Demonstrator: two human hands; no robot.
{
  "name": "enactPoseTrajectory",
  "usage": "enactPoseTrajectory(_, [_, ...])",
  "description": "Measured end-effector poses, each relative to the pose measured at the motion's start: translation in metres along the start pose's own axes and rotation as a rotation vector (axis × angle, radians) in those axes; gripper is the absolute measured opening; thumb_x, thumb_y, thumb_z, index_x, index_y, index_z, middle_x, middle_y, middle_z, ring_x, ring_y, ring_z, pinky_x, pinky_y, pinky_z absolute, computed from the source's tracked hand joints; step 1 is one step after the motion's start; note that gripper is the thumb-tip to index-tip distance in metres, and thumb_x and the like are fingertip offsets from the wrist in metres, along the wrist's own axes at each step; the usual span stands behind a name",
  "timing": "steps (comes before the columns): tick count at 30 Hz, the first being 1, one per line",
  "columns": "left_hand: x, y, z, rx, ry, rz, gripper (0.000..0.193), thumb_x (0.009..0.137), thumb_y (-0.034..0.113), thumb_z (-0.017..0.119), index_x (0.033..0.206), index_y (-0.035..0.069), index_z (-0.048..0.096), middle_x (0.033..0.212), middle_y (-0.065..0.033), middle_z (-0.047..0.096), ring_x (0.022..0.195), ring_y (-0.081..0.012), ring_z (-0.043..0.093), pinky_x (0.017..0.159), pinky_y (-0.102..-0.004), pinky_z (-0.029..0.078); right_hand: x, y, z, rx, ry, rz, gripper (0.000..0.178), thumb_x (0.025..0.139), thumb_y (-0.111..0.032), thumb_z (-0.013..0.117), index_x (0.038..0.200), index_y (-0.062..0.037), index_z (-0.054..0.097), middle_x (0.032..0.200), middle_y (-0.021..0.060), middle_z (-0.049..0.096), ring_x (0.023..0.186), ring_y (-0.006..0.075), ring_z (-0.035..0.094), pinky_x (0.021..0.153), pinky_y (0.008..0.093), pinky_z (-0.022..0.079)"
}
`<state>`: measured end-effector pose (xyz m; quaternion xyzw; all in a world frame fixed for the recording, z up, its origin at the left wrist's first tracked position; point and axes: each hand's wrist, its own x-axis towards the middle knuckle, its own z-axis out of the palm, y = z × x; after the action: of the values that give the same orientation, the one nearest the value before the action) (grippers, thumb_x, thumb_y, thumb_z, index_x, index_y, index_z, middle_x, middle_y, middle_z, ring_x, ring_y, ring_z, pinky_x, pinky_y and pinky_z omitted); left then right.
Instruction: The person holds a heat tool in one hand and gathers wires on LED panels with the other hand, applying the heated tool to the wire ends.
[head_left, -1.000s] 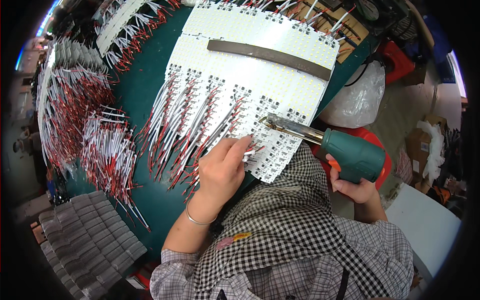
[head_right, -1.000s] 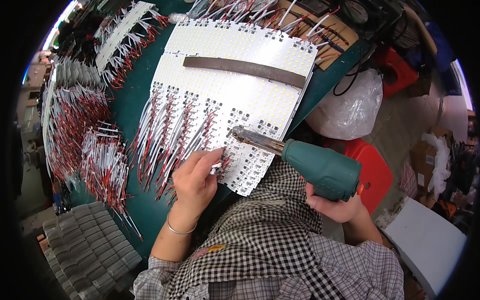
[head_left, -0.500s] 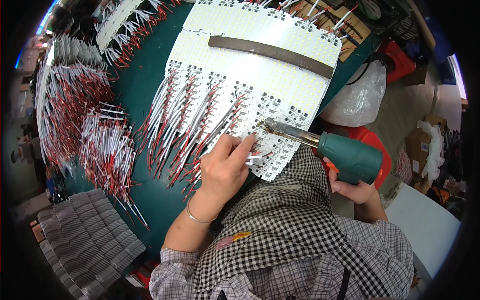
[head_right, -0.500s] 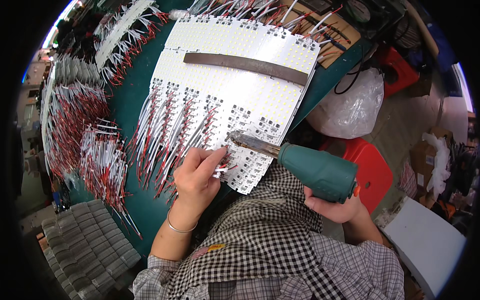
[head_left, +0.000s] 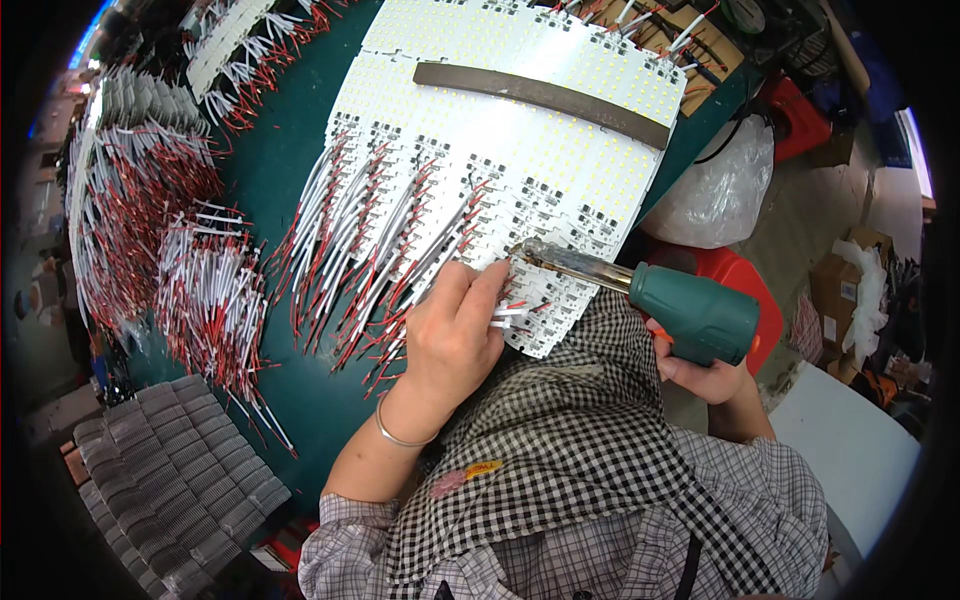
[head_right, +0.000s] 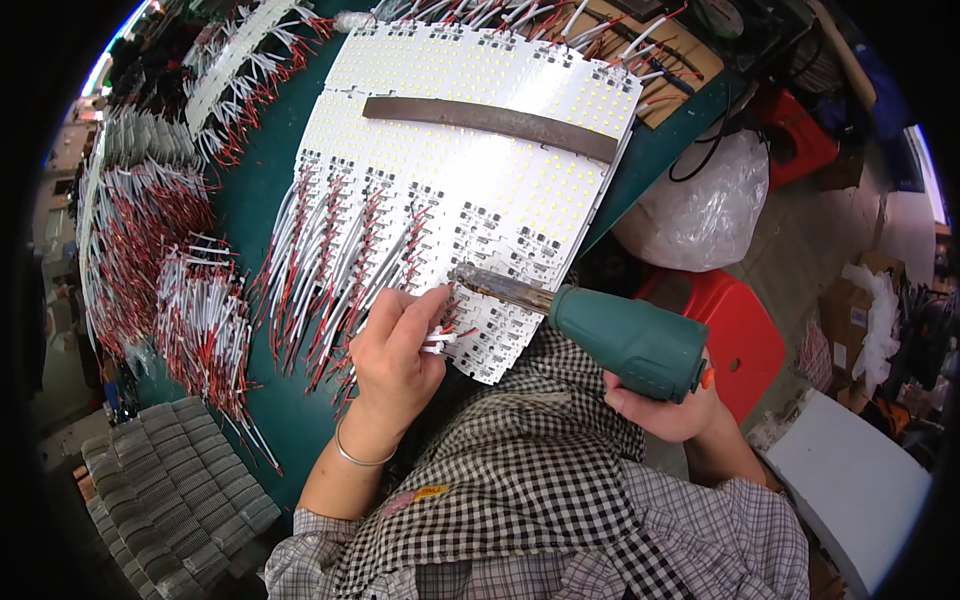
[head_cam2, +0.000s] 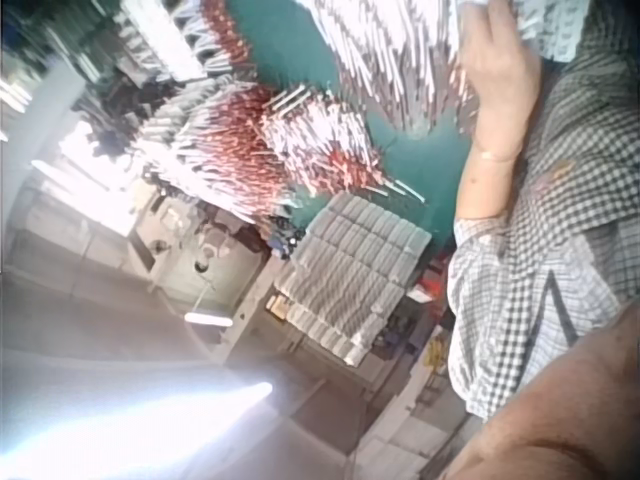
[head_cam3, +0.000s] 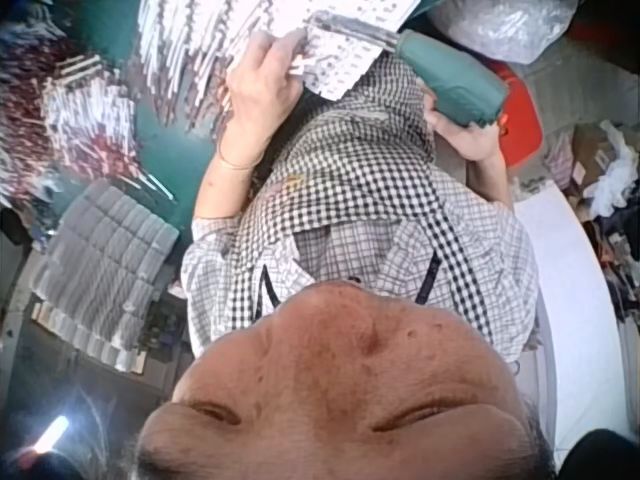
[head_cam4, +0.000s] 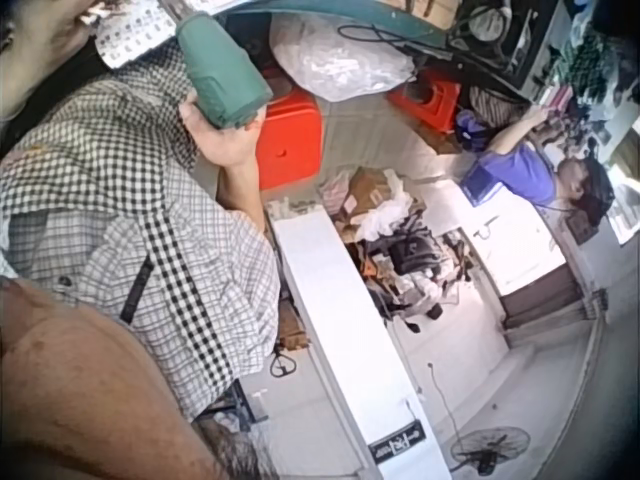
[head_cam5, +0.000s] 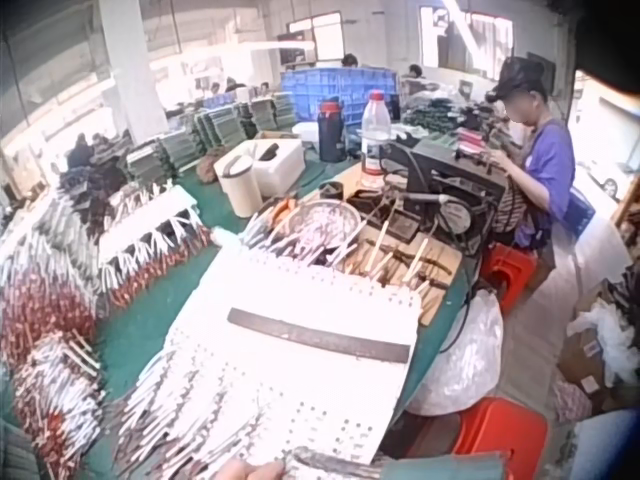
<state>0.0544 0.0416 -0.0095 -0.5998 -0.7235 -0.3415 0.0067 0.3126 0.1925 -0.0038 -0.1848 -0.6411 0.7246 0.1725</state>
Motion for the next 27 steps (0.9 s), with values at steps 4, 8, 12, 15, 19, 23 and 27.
enactPoseTrajectory(4, [0.001,0.001,-0.001,-0.013,-0.004,-0.009,0.049,0.058,-0.011,0.061,0.106,-0.001,0.062,0.078,-0.0093,0.051,0.06,-0.0226,0.056,0.048,-0.0338,0.046,0.004,-0.003,0.003,0.024,0.058,0.104,0.02,0.074,0.004,0.069,0.091,-0.0006,0.061,0.084,0.0055,0.063,0.071,0.0117,0.061,0.061,0.0248,0.049])
enactPoseTrajectory(8, [0.001,0.002,-0.001,-0.006,-0.006,-0.016,0.049,0.058,-0.011,0.062,0.106,-0.001,0.062,0.078,-0.0092,0.051,0.06,-0.0224,0.056,0.048,-0.0336,0.046,0.005,0.001,0.001,0.016,0.048,0.101,0.02,0.074,0.004,0.069,0.092,-0.0005,0.061,0.084,0.0055,0.063,0.072,0.0122,0.061,0.061,0.0251,0.05])
enactPoseTrajectory(12, [0.001,0.002,0.0,0.004,0.0,-0.008,0.05,0.058,-0.01,0.062,0.106,-0.001,0.062,0.077,-0.009,0.051,0.059,-0.0222,0.055,0.047,-0.0335,0.046,0.005,0.011,-0.004,-0.093,-0.078,-0.076,0.03,0.082,0.003,0.062,0.11,0.0053,0.054,0.08,0.0102,0.06,0.064,0.0123,0.059,0.055,0.0242,0.05])
enactPoseTrajectory(15, [0.001,0.002,0.0,0.0,0.007,-0.013,0.05,0.057,-0.01,0.062,0.106,-0.001,0.062,0.077,-0.009,0.051,0.059,-0.0221,0.055,0.047,-0.0335,0.046,0.002,0.01,-0.006,-0.104,-0.074,-0.045,0.028,0.078,0.003,0.065,0.105,0.0039,0.058,0.082,0.0085,0.061,0.067,0.0129,0.06,0.057,0.0248,0.05])
enactPoseTrajectory(19, [0.0,0.001,0.001,-0.003,0.01,-0.005,0.05,0.057,-0.011,0.061,0.106,-0.002,0.062,0.077,-0.0089,0.052,0.058,-0.0221,0.055,0.047,-0.0334,0.045,0.006,-0.012,0.0,0.223,0.062,0.093,0.04,0.075,0.005,0.064,0.115,0.0062,0.057,0.083,0.0095,0.062,0.068,0.0131,0.059,0.057,0.0244,0.049])
enactPoseTrajectory(23, [0.003,0.003,-0.002,0.026,0.006,0.004,0.05,0.057,-0.011,0.06,0.106,-0.001,0.062,0.077,-0.0085,0.053,0.057,-0.0218,0.055,0.047,-0.0329,0.045,0.005,-0.01,-0.006,0.199,0.023,0.023,0.051,0.075,0.005,0.063,0.125,0.0087,0.05,0.088,0.0126,0.062,0.066,0.0126,0.057,0.055,0.0241,0.048])
enactPoseTrajectory(27, [0.003,0.001,-0.001,0.005,-0.005,-0.052,0.051,0.057,-0.013,0.058,0.106,0.001,0.065,0.077,-0.0077,0.056,0.056,-0.0212,0.055,0.047,-0.0322,0.045,-0.001,-0.007,-0.005,0.176,0.055,0.006,0.051,0.076,0.005,0.064,0.125,0.0088,0.05,0.098,0.0141,0.061,0.069,0.0125,0.058,0.058,0.0248,0.049])
